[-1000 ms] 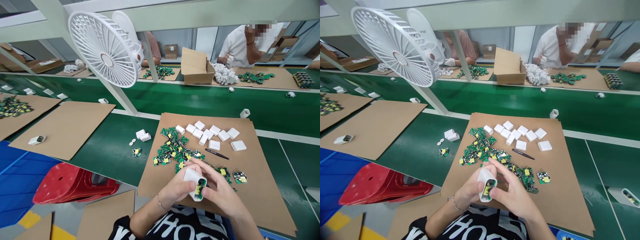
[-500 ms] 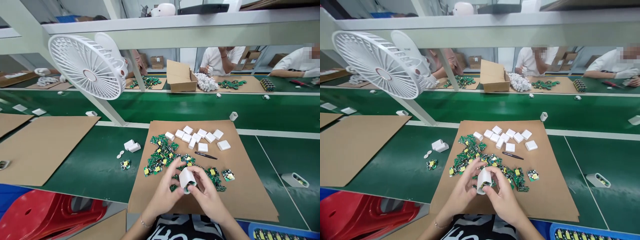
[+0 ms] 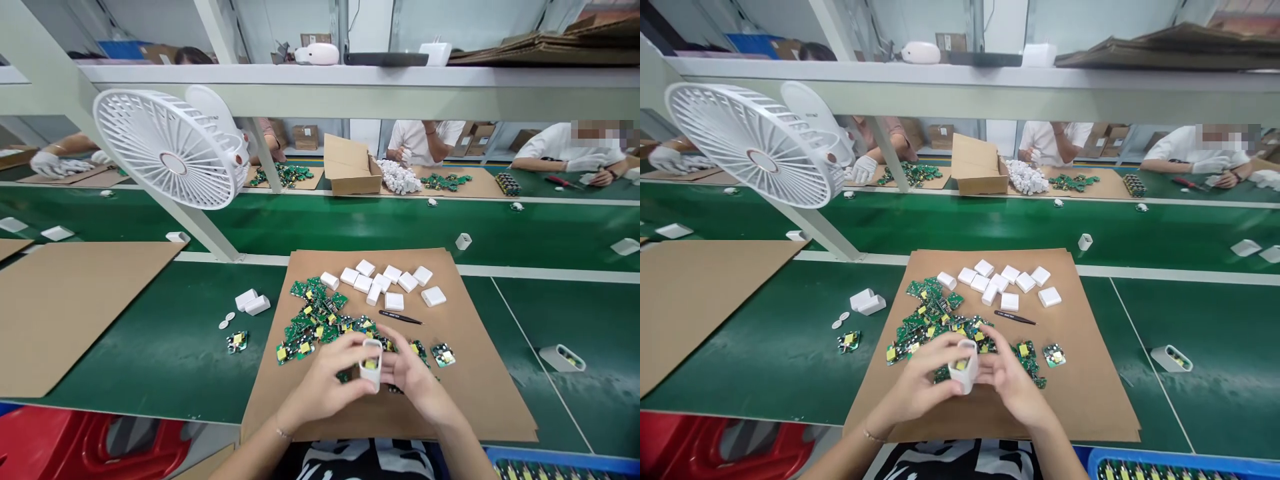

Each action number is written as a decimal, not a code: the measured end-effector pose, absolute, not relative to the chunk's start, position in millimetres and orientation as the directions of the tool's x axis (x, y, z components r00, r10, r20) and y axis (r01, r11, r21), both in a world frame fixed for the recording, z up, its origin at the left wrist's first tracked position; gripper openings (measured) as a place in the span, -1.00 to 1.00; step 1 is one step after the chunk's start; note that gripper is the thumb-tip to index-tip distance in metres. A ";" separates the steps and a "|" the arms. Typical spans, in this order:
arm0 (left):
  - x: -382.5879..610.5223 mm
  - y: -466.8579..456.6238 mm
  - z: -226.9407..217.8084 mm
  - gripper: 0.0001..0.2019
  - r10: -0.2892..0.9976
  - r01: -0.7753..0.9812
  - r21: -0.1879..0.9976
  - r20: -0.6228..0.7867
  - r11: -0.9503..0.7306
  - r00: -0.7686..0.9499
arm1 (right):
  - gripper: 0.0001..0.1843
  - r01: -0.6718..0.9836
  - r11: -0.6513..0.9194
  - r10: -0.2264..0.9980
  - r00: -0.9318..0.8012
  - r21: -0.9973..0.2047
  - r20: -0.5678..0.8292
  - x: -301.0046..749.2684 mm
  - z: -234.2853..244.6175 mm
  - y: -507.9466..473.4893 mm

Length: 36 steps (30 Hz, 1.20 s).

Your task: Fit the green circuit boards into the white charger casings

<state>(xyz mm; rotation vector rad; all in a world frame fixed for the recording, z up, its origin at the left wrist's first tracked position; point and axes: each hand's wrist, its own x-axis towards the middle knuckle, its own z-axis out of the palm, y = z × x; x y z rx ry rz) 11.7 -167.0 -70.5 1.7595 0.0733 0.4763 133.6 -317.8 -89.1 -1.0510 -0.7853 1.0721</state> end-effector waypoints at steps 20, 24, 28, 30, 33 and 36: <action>51.8 -149.1 -50.5 -0.71 0.399 -0.238 0.442 -0.318 0.865 0.860 | -0.46 0.438 -0.529 0.585 0.809 -0.727 0.062 194.4 -113.1 -344.3; 90.6 -90.4 -72.3 -0.53 0.617 -0.166 0.926 -0.084 0.338 0.783 | -0.48 0.491 -0.575 0.559 0.820 -0.655 0.123 230.5 -118.8 -354.6; 162.0 -3.3 -91.3 -0.50 0.703 0.284 0.895 0.046 -0.345 0.710 | -0.51 0.684 -0.596 0.635 0.722 -0.420 0.275 269.9 -128.0 -349.4; 194.9 31.8 -98.3 -0.56 0.697 0.355 0.819 0.073 -0.450 0.714 | -0.53 0.737 -0.602 0.661 0.676 -0.307 0.325 282.7 -134.4 -340.4; 224.4 60.5 -106.3 -0.63 0.650 0.423 0.687 0.095 -0.590 0.754 | -0.51 0.727 -0.640 0.646 0.685 -0.250 0.337 292.5 -142.3 -327.8; 230.3 62.1 -109.4 -0.56 0.555 0.410 0.556 0.114 -0.723 0.824 | -0.50 0.726 -0.652 0.655 0.685 -0.220 0.319 294.1 -143.8 -322.6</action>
